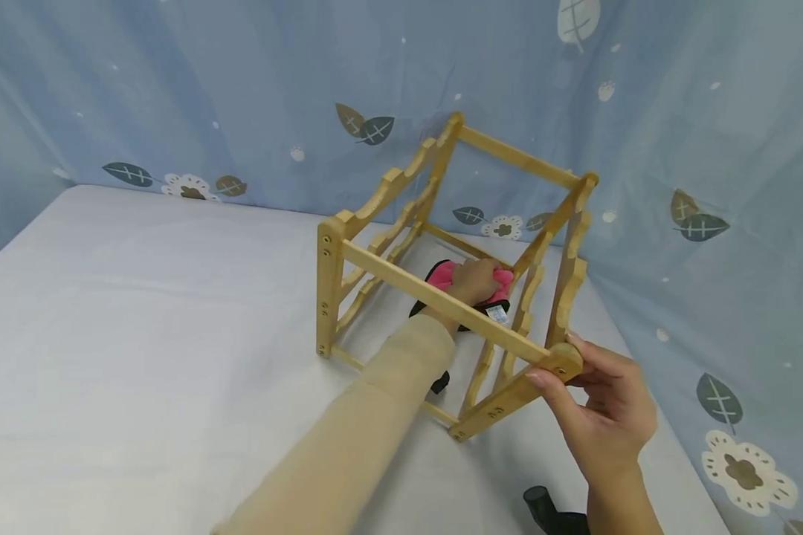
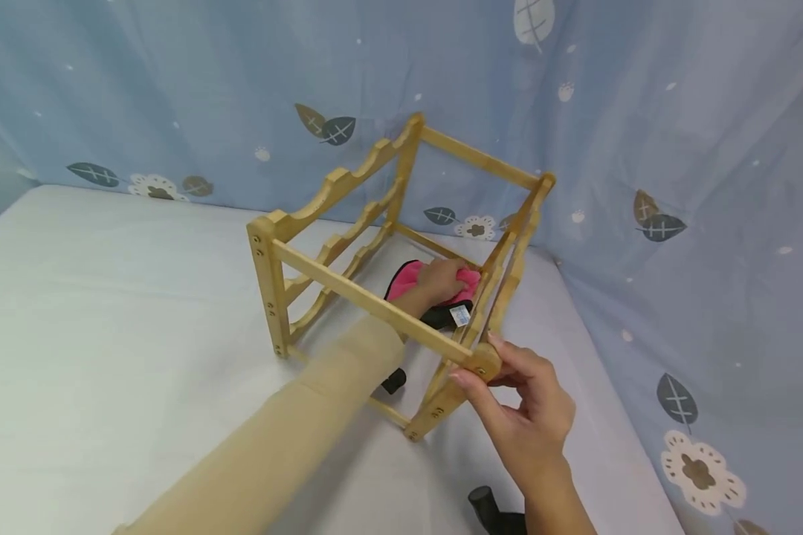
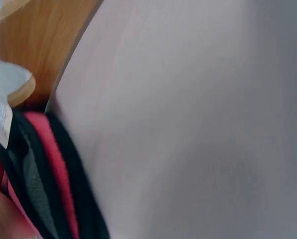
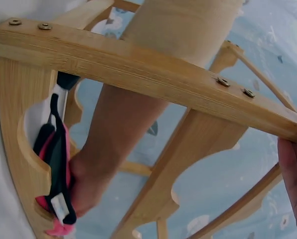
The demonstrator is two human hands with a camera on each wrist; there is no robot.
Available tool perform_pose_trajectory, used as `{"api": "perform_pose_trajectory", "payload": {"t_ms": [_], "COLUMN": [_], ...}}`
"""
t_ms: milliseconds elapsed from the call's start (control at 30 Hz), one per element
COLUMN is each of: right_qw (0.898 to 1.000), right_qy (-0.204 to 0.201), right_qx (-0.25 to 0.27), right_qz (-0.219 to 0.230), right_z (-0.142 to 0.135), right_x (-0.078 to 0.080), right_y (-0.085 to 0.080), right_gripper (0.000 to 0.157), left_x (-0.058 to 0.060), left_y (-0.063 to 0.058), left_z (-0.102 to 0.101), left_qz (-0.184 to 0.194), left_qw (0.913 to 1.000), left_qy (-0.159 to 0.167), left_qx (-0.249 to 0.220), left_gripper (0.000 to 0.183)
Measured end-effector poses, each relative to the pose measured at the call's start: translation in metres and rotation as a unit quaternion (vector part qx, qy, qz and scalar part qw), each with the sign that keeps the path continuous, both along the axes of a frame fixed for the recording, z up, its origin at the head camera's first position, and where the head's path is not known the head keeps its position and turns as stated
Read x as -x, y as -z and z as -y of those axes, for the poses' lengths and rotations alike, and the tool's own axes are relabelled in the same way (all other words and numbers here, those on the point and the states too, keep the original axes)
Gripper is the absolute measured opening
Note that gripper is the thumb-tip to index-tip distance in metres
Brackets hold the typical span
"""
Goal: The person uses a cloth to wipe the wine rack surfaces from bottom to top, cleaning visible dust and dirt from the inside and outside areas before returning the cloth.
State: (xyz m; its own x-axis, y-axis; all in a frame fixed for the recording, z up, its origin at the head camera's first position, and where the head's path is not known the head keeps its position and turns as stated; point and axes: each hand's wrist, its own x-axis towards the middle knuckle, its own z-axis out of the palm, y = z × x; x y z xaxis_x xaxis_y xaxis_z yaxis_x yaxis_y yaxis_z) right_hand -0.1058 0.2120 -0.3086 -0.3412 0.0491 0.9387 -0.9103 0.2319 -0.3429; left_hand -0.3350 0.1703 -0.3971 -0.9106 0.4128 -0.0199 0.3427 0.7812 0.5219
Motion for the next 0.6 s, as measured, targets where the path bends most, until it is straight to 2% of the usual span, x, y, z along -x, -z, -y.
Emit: {"api": "perform_pose_trajectory", "payload": {"t_ms": [133,233,367,433,500,600], "right_qw": [1.000,1.000,1.000,1.000,1.000,1.000], "right_qy": [0.007,0.016,0.011,0.004,-0.005,-0.006], "right_qx": [-0.017,-0.026,-0.024,-0.020,-0.016,-0.011], "right_qz": [0.001,0.004,0.002,0.001,0.000,-0.001], "right_z": [-0.003,-0.003,-0.001,0.001,0.002,0.002], "right_x": [0.000,0.000,0.002,0.003,0.004,0.004], "right_y": [-0.001,-0.001,0.000,0.000,0.001,0.001], "right_gripper": [0.046,0.047,0.047,0.047,0.047,0.047], "left_x": [-0.002,-0.001,0.003,0.003,0.000,-0.008], "left_y": [-0.008,-0.009,-0.004,-0.003,-0.005,-0.013], "left_z": [0.009,0.016,0.026,0.031,0.037,0.043], "left_qz": [0.048,0.082,0.090,0.081,0.090,0.132], "left_qw": [0.9974,0.9914,0.9834,0.9829,0.9812,0.9752], "left_qy": [0.053,0.100,0.151,0.159,0.164,0.170], "left_qx": [-0.001,-0.019,-0.046,-0.046,-0.048,-0.053], "left_gripper": [0.037,0.036,0.039,0.040,0.037,0.026]}}
